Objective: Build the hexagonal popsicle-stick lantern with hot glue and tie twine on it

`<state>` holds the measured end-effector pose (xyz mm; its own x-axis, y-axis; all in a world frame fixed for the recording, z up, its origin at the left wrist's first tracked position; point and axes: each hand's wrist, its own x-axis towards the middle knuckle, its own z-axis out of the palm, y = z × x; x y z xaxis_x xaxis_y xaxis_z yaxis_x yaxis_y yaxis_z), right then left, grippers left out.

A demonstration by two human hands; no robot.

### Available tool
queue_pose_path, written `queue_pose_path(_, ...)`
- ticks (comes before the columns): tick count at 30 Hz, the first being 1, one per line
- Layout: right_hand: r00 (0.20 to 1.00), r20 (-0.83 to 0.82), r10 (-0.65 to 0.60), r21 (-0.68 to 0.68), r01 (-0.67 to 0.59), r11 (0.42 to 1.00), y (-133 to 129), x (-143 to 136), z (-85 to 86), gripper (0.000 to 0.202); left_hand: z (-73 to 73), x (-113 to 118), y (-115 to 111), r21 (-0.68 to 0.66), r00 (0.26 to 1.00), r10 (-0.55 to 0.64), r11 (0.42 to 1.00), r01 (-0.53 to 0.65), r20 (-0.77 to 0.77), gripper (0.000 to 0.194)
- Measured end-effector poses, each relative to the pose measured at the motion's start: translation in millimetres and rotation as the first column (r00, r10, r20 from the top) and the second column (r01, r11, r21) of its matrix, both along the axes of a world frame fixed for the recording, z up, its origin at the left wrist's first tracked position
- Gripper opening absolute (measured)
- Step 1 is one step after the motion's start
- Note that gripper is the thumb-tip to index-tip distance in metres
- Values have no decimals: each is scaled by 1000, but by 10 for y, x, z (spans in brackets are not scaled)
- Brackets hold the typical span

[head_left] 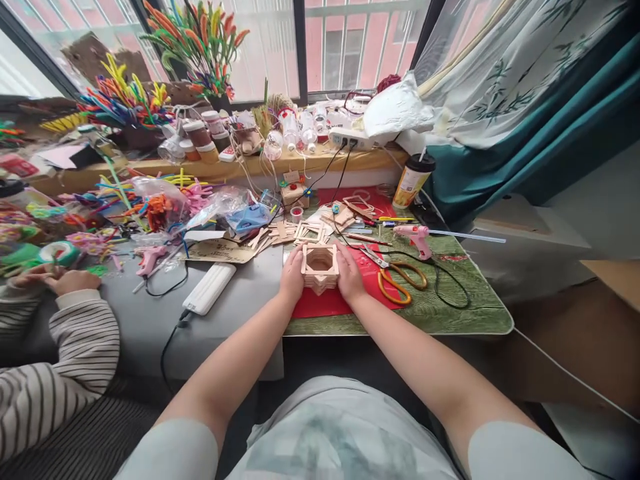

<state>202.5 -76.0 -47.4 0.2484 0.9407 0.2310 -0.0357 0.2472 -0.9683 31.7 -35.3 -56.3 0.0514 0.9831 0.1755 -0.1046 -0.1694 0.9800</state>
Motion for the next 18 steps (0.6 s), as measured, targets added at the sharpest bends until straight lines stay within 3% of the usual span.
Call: queue_pose_path(18,993,-99,69,17,-67,998,-43,50,34,68,155,29,-101,58,999,-52,997,52,1,65)
